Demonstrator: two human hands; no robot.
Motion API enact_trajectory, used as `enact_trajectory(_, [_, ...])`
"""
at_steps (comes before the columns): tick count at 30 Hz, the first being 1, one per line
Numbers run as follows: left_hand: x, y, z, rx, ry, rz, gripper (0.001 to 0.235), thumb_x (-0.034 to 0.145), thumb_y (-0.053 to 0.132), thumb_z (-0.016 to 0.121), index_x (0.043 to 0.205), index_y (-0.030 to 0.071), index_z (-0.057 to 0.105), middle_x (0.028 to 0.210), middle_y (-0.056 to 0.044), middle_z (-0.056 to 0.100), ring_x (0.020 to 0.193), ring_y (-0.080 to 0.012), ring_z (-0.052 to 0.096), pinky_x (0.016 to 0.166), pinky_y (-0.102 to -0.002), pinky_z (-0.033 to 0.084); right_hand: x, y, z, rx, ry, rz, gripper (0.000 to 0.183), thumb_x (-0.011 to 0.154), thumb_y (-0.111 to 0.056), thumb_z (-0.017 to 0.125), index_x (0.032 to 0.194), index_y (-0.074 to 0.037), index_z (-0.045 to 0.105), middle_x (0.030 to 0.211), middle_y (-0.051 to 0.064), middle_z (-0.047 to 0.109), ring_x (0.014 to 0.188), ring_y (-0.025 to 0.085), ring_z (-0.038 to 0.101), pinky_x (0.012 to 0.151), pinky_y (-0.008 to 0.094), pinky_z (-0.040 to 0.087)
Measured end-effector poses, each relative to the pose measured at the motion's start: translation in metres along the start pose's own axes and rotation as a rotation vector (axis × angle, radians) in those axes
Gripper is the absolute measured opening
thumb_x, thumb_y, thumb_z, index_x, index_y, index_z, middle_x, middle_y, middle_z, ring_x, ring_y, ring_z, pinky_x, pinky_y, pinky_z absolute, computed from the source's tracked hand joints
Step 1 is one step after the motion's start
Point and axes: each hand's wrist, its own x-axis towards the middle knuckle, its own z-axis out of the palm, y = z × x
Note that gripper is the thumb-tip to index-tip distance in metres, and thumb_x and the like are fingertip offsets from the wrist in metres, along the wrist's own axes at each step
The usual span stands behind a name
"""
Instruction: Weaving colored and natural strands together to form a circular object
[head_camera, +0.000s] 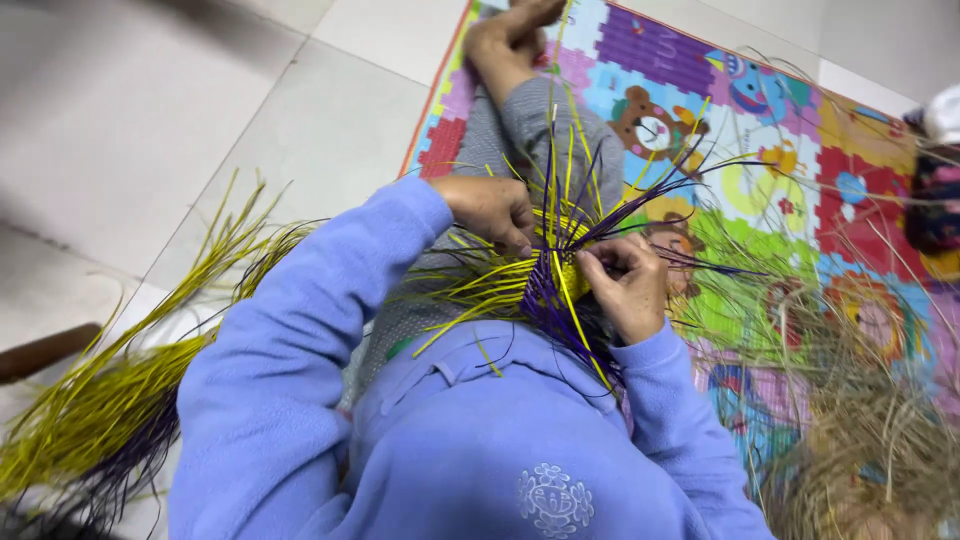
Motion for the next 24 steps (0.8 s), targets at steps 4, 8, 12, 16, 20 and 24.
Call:
enact_trajectory(4, [-0.014, -0.016, 0.004, -0.029, -0.017, -0.079, 0.016, 0.069, 0.033, 0.066, 0.062, 0.018, 0.066, 0.05, 0.002, 0.058, 0.05, -0.0111, 0.056, 0.051, -0.023, 0.044, -0.001, 0.017, 0.01, -0.019, -0.031, -0.051, 0.008, 0.068, -0.011, 0.072, 0.071, -0.008, 0.065, 0.058, 0.006, 0.05, 0.055, 0.019, 0.051, 0.052, 0.028, 0.04])
enact_trajectory(8, [-0.026, -0.018, 0.008, -0.049, -0.016, -0.063, 0.013, 0.069, 0.029, 0.065, 0.065, 0.017, 0.065, 0.056, 0.001, 0.062, 0.052, -0.0112, 0.056, 0.051, -0.024, 0.044, -0.002, 0.011, 0.013, -0.037, -0.06, -0.104, 0.006, 0.071, -0.008, 0.068, 0.076, -0.009, 0.065, 0.063, 0.008, 0.052, 0.056, 0.023, 0.052, 0.052, 0.03, 0.041])
enact_trajectory(12, [-0.025, -0.014, 0.011, -0.079, 0.009, -0.057, 0.014, 0.07, 0.029, 0.064, 0.066, 0.015, 0.065, 0.057, 0.002, 0.062, 0.054, -0.0101, 0.057, 0.052, -0.022, 0.044, 0.009, 0.0, 0.006, -0.108, -0.08, -0.19, 0.007, 0.074, -0.009, 0.066, 0.081, -0.011, 0.066, 0.069, 0.008, 0.051, 0.058, 0.024, 0.051, 0.054, 0.032, 0.042])
enact_trajectory(16, [-0.018, -0.021, 0.017, 0.021, 0.041, -0.038, 0.017, 0.071, 0.035, 0.063, 0.071, 0.018, 0.067, 0.061, -0.001, 0.063, 0.062, -0.0181, 0.059, 0.058, -0.03, 0.046, 0.022, 0.0, 0.007, -0.144, -0.195, -0.187, 0.012, 0.068, -0.003, 0.066, 0.079, -0.007, 0.064, 0.073, 0.014, 0.052, 0.063, 0.033, 0.054, 0.056, 0.04, 0.043])
enact_trajectory(20, [-0.022, -0.017, 0.016, 0.012, 0.045, -0.035, 0.014, 0.072, 0.032, 0.061, 0.073, 0.019, 0.067, 0.061, 0.002, 0.063, 0.062, -0.0156, 0.059, 0.059, -0.027, 0.045, 0.033, 0.002, 0.011, -0.084, -0.398, -0.021, 0.017, 0.072, -0.004, 0.065, 0.089, -0.004, 0.064, 0.072, 0.013, 0.055, 0.062, 0.025, 0.052, 0.058, 0.035, 0.042])
enact_trajectory(24, [-0.02, -0.017, 0.016, -0.025, 0.048, -0.034, 0.014, 0.072, 0.03, 0.061, 0.076, 0.018, 0.067, 0.062, 0.002, 0.063, 0.063, -0.0138, 0.058, 0.06, -0.027, 0.045, 0.043, -0.014, 0.008, -0.194, -0.532, -0.073, 0.025, 0.074, -0.009, 0.063, 0.099, -0.003, 0.061, 0.073, 0.017, 0.054, 0.066, 0.035, 0.054, 0.057, 0.044, 0.042])
